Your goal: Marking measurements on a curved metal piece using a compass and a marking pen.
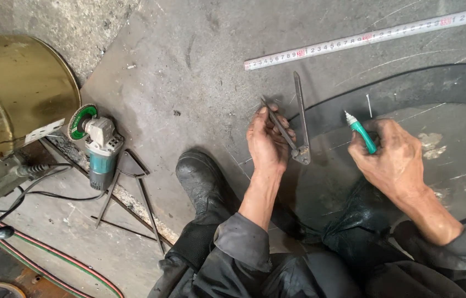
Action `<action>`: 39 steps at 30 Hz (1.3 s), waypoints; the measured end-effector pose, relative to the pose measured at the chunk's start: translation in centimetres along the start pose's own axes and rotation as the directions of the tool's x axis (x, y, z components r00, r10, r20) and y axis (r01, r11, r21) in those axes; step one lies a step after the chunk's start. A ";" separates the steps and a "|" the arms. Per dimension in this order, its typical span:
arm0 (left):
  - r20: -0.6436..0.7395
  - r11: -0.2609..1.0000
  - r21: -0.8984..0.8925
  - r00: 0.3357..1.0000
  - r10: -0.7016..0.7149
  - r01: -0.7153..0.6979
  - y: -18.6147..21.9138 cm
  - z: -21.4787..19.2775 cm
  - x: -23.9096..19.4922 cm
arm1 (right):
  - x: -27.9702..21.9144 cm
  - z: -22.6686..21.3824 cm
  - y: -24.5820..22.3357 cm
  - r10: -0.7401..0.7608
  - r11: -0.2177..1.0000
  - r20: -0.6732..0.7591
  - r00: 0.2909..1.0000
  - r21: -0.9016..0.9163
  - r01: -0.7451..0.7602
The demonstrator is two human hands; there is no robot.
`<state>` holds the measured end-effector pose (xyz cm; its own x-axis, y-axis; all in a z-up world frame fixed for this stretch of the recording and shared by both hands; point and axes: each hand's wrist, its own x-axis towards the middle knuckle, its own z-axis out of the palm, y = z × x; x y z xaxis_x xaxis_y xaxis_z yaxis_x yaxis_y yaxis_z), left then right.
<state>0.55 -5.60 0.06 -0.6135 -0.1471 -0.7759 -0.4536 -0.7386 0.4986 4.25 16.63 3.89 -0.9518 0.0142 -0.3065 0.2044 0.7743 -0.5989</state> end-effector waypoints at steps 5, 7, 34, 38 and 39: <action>-0.004 1.000 0.001 1.000 -0.008 0.008 0.1 -0.1 0.0 | 0.0 0.3 0.1 -0.030 0.999 -0.024 0.999 -0.025 0.030; -0.021 0.998 0.057 1.000 -0.014 0.015 0.2 0.0 0.0 | 0.1 0.4 0.4 -0.005 0.999 0.016 1.000 -0.034 0.006; -0.117 0.995 0.067 0.991 -0.068 0.076 0.1 1.3 -0.3 | 4.0 -1.9 -3.2 0.185 0.967 0.277 0.943 -0.224 -0.124; -0.161 0.998 0.059 0.987 -0.026 0.036 -0.4 1.7 -0.5 | 4.3 -1.8 -2.2 0.238 0.962 0.364 0.901 -0.215 -0.167; -0.160 0.997 0.072 0.987 0.025 -0.014 -0.6 1.7 -0.5 | 4.2 -1.9 -1.9 0.194 0.973 0.334 0.922 -0.183 -0.138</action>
<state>-0.03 -3.97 0.83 -0.5133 -0.2691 -0.8149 -0.4901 -0.6876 0.5358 -0.58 16.42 5.20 -0.7617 -0.0486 -0.6461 0.2885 0.8674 -0.4054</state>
